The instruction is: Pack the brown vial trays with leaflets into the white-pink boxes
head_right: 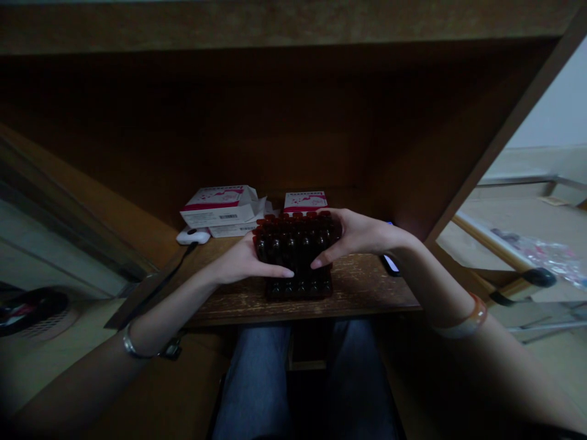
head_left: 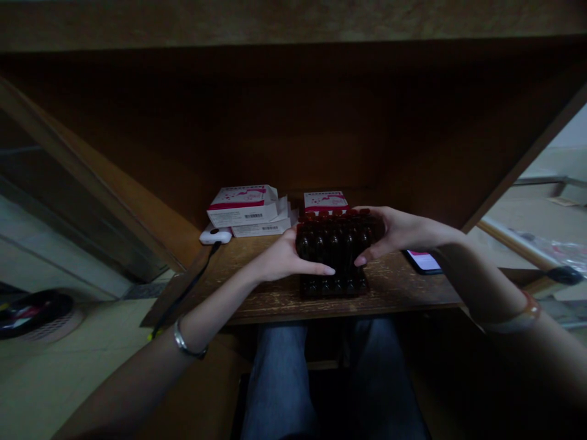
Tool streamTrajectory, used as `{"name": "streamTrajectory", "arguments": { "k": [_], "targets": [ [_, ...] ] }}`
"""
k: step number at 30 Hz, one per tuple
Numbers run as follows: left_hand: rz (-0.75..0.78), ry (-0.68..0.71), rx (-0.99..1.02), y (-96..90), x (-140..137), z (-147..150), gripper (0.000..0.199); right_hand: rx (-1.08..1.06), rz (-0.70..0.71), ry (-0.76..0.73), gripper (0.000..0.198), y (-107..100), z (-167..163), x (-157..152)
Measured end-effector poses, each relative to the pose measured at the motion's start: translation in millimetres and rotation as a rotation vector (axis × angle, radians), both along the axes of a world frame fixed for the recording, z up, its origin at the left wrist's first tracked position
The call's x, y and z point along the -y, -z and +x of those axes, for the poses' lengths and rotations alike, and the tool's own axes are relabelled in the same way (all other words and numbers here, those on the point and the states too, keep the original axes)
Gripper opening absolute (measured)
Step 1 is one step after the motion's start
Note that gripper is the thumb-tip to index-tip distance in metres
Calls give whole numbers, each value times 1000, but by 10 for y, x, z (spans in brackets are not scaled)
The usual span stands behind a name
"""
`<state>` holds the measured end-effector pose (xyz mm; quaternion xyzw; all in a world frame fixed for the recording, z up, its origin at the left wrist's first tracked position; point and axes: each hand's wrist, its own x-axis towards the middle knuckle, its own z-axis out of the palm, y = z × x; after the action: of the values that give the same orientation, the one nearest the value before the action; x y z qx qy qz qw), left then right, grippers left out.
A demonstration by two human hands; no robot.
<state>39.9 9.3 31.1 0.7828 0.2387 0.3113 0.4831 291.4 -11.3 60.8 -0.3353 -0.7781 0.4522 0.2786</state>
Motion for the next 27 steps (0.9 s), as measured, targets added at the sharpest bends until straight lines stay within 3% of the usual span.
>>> {"name": "streamTrajectory", "arguments": {
  "k": [8, 16, 20, 24, 27],
  "targets": [
    [47, -41, 11, 41, 22, 15, 70, 142, -129, -109, 88, -24, 24, 1],
    [96, -6, 56, 0, 57, 49, 76, 160, -89, -75, 91, -12, -5, 32],
    [122, 18, 50, -13, 62, 47, 79, 181, -82, -76, 83, 22, 31, 19],
    [132, -10, 15, -21, 53, 32, 68, 174, -67, -43, 82, 54, 33, 11],
    [46, -81, 9, -48, 64, 34, 58, 99, -31, 0, 89, 47, -13, 20]
  ]
}}
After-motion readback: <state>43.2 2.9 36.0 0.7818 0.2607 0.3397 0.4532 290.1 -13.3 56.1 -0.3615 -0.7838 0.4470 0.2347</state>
